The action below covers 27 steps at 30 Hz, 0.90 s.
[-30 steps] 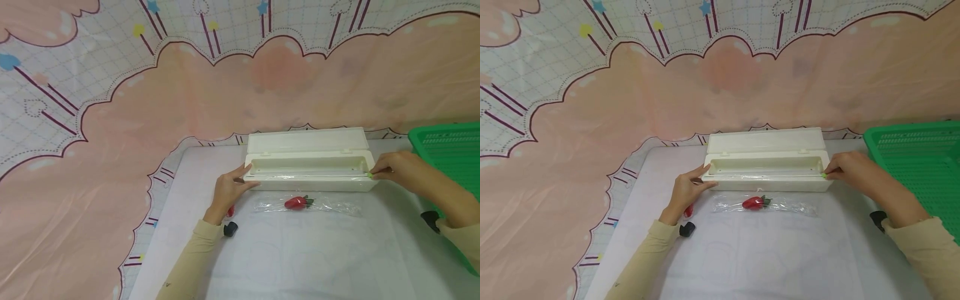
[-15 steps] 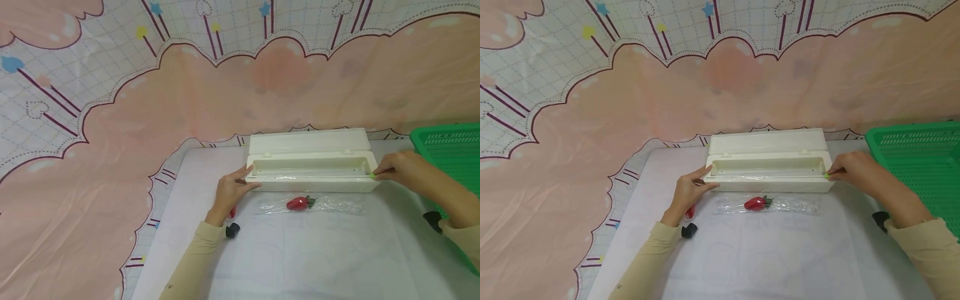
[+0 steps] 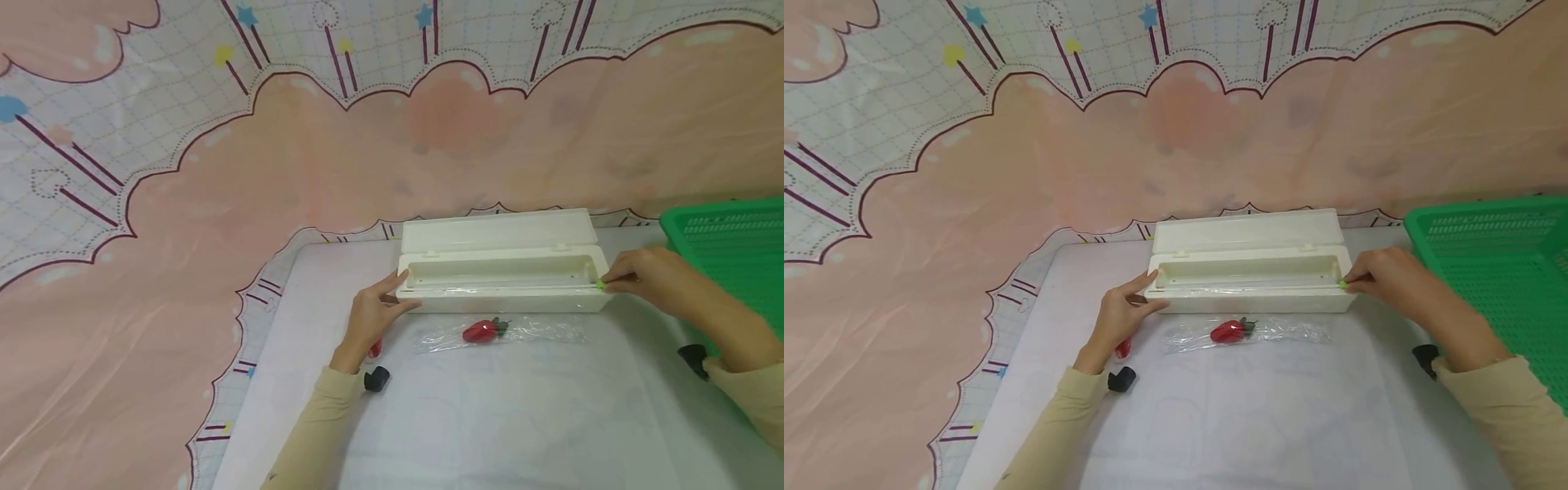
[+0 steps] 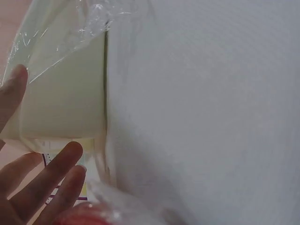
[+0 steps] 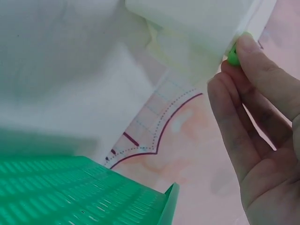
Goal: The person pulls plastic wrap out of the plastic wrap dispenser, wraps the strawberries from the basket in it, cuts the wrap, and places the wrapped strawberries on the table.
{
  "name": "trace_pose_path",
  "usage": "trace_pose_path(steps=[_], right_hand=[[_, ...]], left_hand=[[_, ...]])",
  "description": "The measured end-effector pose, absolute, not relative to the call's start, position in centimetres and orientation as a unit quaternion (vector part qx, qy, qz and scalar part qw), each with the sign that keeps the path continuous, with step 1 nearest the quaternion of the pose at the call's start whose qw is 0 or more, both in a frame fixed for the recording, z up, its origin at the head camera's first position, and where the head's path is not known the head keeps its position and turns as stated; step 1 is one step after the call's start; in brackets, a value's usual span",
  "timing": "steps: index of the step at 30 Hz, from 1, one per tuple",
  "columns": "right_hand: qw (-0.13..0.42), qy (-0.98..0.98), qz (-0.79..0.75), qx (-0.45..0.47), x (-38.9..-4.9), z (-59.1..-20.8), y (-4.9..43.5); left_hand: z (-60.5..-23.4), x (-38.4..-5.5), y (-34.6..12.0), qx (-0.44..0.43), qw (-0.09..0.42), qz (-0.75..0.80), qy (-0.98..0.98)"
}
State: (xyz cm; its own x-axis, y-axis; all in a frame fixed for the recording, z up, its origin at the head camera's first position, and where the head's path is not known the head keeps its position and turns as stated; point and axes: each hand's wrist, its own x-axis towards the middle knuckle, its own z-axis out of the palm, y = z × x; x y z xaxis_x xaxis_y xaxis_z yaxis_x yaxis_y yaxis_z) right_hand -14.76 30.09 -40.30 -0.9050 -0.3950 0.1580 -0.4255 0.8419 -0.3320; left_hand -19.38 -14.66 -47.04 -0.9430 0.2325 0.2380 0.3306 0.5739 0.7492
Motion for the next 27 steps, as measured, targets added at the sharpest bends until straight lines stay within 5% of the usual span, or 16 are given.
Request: trace_pose_path(steps=[16, 27], right_hand=[[0.026, -0.970, 0.167, 0.175, -13.8, -40.2, 29.1], [0.120, -0.961, 0.182, 0.168, -12.2, -39.9, 26.9]], left_hand=[[-46.7, -19.3, -15.0, -0.152, 0.016, -0.448, -0.881], [-46.4, -19.3, -14.9, -0.136, -0.004, -0.469, -0.873]])
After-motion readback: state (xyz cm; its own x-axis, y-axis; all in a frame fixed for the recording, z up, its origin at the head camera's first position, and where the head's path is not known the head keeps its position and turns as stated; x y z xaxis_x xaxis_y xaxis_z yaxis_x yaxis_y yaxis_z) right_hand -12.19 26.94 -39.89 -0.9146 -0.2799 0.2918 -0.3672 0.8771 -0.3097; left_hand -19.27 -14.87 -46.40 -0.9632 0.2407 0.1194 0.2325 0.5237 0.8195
